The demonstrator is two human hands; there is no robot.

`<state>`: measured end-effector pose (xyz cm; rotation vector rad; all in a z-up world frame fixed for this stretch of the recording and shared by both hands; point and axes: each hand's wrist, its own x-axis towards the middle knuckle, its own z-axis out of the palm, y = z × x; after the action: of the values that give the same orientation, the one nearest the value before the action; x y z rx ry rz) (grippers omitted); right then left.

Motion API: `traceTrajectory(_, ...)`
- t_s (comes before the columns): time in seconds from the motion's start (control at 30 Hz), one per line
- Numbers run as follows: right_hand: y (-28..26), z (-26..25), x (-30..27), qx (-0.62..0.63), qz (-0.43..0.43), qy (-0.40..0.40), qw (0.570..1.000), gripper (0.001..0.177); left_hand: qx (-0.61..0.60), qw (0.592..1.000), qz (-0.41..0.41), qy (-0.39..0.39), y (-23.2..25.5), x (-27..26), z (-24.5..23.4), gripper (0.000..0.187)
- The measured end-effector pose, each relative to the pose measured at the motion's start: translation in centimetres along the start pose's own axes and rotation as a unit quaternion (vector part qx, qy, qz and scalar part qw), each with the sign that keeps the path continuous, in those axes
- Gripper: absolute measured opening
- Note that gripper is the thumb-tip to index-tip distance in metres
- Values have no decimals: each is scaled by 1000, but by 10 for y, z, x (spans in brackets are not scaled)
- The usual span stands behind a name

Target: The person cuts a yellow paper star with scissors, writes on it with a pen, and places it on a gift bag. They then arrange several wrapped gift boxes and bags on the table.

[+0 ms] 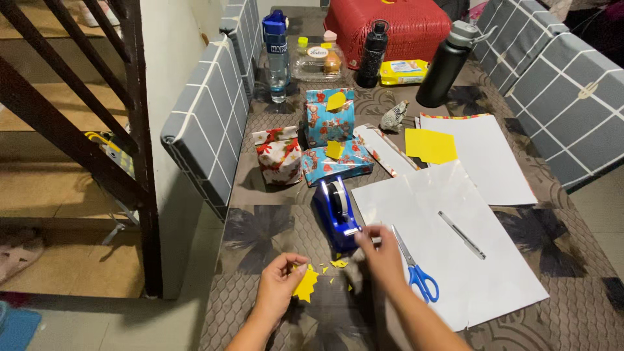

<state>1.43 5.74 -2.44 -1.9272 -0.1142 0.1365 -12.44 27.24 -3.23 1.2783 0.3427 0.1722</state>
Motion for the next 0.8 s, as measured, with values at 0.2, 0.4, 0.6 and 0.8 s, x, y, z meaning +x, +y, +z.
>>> traceTrajectory(0.2, -5, -6, 72, 73, 265, -209, 938, 30, 111, 992, -35, -41, -16, -7, -13, 19)
traceTrajectory(0.4, -9, -3, 73, 222, 272, -197, 915, 27, 73, 990, -113, -48, -17, -14, -10, 32)
traceTrajectory(0.6, 21, 2, 20, 320, 126, -108, 933, 18, 42, 987, -153, -24, -20, -12, -9, 29)
traceTrajectory(0.8, 54, 8, 7, 179, -3, -49, 983, 23, 28, 981, -188, -29, -29, -13, -5, 25)
